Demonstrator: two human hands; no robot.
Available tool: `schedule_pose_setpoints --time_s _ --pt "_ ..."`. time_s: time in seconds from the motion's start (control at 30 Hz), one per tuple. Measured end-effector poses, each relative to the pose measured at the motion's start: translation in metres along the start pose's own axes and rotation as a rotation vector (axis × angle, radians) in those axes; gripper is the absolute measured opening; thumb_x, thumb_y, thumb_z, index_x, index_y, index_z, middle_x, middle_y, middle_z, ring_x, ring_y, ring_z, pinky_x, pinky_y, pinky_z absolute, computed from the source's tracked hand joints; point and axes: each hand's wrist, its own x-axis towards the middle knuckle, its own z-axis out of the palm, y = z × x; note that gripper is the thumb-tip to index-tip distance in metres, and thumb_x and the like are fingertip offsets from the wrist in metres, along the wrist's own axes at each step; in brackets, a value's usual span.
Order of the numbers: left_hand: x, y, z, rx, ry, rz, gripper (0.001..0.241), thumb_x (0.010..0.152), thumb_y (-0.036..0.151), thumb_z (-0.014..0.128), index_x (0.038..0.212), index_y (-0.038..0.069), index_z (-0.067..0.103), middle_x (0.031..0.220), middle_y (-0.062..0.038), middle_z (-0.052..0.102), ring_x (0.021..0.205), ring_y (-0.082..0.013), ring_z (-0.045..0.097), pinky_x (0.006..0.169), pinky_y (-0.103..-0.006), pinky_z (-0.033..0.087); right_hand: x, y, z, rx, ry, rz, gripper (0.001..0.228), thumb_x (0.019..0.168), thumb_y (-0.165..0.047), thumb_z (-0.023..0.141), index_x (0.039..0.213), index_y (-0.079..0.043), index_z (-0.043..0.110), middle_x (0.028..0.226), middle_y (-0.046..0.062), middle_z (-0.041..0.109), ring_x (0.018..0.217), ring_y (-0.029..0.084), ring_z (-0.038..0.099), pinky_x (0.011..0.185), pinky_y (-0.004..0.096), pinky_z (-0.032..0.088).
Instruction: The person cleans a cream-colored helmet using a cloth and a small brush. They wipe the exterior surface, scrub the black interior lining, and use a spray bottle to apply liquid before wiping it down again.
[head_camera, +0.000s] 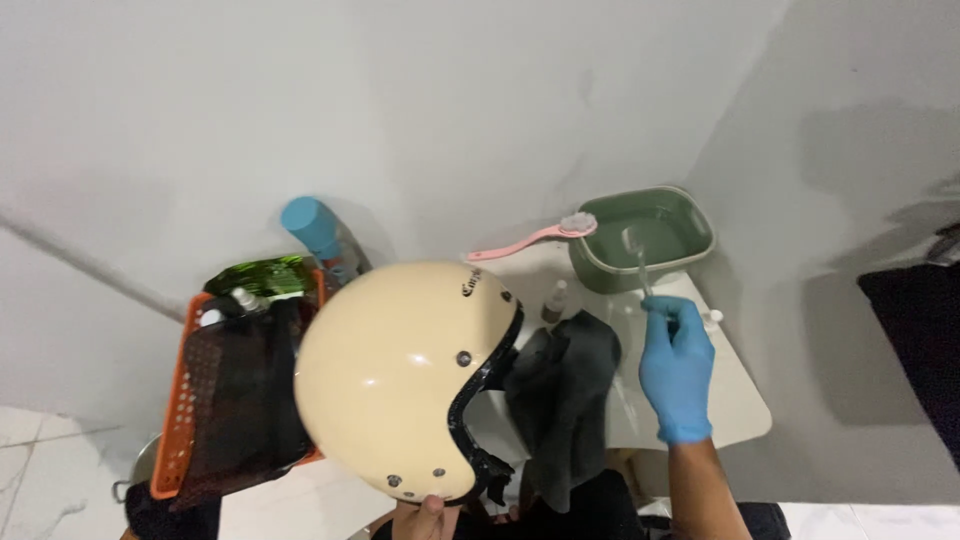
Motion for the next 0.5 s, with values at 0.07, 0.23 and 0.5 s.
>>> schedule_pose_setpoints --time_s 0.07,0.23,0.5 --pt "-0.017 0.012 -0.03 0.573 0.47 -0.238 0.091 0.091 0.035 0.072 0.163 0.026 0.018 0.065 -0.011 0.072 0.054 -0.0214 0.064 0.052 -0.035 0.052 0.022 0.024 0.007 0.018 0.05 0.05 0.023 0.103 -0.011 0.05 0.114 -0.016 0.069 0.081 0.006 0.064 0.069 0.017 0.053 0.067 0.034 0.04" --pt "0.002 -0.01 0.028 0.27 0.272 -0.001 0.085 0.105 0.012 0.07 0.166 0.025 0.012 0.105 -0.012 0.046 0.09 -0.0266 0.051 0.083 -0.0419 0.047 0.067 0.122 0.054 -0.073 0.056 -0.198 0.036 0.095 -0.004 0.047 0.125 -0.003 0.066 0.12 0.018 0.064 0.114 0.034 0.06 0.102 0.042 0.046" --pt "0.034 -0.006 0.07 -0.107 0.092 0.027 0.089 0.122 -0.028 0.084 0.169 0.013 0.02 0.172 -0.01 0.017 0.157 -0.0316 0.015 0.126 -0.057 0.011 0.039 0.093 0.048 -0.013 -0.121 0.17 0.044 0.096 -0.018 0.056 0.139 -0.01 0.054 0.139 0.012 0.055 0.122 0.03 0.057 0.103 0.043 0.047"
